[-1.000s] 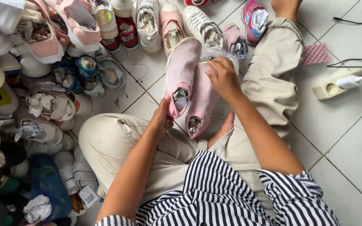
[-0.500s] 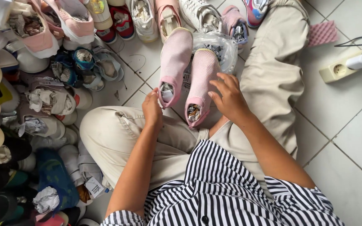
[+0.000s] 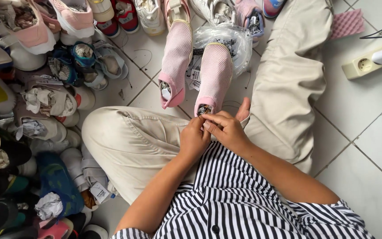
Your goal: The person sits on the floor surrounded by shoes and attaches small white tags to the heels of pink and white sneakers using black zip ties. They handle the shoes one at a time, securing the tags before placing the shoes back on the floor.
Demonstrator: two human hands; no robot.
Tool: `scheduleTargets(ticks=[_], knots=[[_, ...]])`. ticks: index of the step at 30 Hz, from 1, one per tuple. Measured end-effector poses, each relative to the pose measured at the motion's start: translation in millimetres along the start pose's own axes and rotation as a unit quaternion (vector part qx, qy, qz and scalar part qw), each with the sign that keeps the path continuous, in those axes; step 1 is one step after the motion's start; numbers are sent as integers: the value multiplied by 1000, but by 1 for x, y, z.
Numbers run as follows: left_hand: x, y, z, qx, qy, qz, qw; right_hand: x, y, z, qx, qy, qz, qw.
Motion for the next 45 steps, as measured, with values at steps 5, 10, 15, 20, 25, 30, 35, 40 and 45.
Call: scheduleTargets(ticks=[5,10,15,20,25,30,35,40,45], knots=[[3,-8,17,-71,-112,17,991,9,-8,10,-12,-18,6,1000],[-1,-14,15,-46,-118,-29,992,1,-16,22,-3,-23,8,1000],[-41,-17,-21,82,245,-140,956,-6,-24,65,-149,-188,-5,971],[-45,-9,-13,170,482,-167,843,1,-26,78,-181,-223,3,958],[-45,-2,-9,236,586,-223,742,5,-28,68,-196,-232,0,953],[-33,-6,-10,240,653,-192,692,5,-29,61,-206,-290,-5,935],[-17,-10,-2,216,648,-178,708,13,-33,76,-227,-336,3,914],[-22,-4,2,212,628,-190,724,13,-32,81,-238,-355,-8,904],[-27,-15,-37,162,543,-96,818,-2,-26,69,-254,-348,-72,900]])
Point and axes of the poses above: each hand's wrist, its own y-axis away from the middle knuckle, its own x-axis out of the back of the hand, z = x × y, the point moved 10 cm from there along -y, towards the middle knuckle, and after that the axes turned 6 degrees about -x, right-handed, at the moved point
